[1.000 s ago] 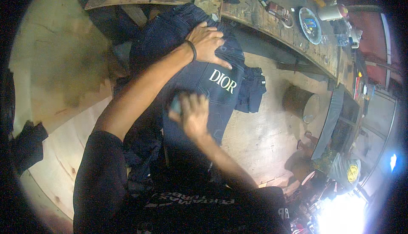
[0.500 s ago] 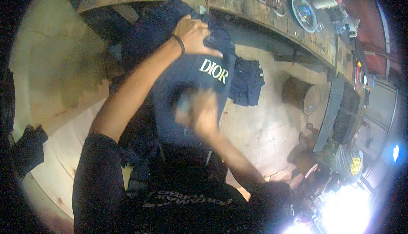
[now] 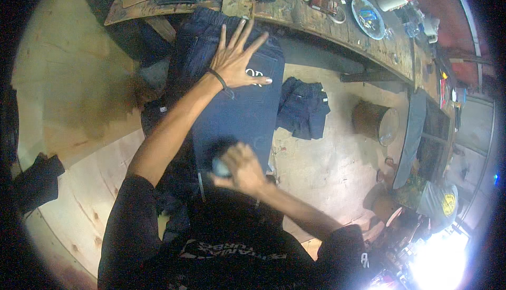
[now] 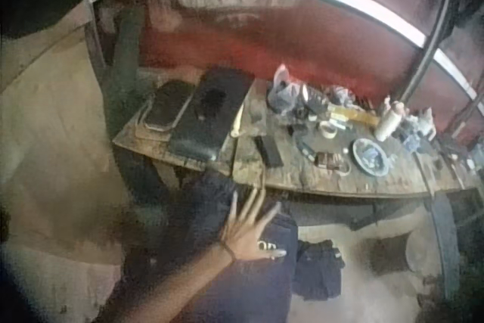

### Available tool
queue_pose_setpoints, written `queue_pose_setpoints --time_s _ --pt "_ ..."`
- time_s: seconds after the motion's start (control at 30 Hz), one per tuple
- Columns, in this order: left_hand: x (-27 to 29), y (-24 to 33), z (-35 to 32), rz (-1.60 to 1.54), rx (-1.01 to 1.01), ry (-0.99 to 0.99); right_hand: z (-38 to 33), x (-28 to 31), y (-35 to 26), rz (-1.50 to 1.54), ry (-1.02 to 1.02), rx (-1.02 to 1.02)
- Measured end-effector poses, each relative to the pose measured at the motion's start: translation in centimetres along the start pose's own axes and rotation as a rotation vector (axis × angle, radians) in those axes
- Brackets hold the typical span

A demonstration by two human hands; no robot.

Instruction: The person repeatedly rubs a small blue object against dark shorts laid on a flat board, then flips and repositions the shorts to continue rubbing different areas. The person handles multiple shorts one at a time, rubbing and smoothing them before stacking them aside.

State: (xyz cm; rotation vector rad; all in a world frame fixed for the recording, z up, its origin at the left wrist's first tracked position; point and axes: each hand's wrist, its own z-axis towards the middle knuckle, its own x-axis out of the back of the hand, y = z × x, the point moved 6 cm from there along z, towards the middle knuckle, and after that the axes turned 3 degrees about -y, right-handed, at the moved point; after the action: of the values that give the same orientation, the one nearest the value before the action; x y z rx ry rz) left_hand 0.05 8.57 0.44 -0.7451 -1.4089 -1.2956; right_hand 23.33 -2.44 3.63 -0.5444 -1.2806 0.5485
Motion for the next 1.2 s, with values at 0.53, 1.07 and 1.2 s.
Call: queue_pose_setpoints --time_s 0.53,1.07,1.2 --pt "-2.1 -1.0 0.7 0.059 0.073 0.075 2.5 1.8 4.9 -0.078 0.062 -0.230" --pt "1.9 -4.0 -11.6 -0.186 0.637 0.541 7.9 11.6 13.4 0.256 0.563 -0.473" --pt "-3.3 -1.7 -20.2 -0.612 0.655 0.333 2.2 5.4 16.7 0.118 0.769 -0.687"
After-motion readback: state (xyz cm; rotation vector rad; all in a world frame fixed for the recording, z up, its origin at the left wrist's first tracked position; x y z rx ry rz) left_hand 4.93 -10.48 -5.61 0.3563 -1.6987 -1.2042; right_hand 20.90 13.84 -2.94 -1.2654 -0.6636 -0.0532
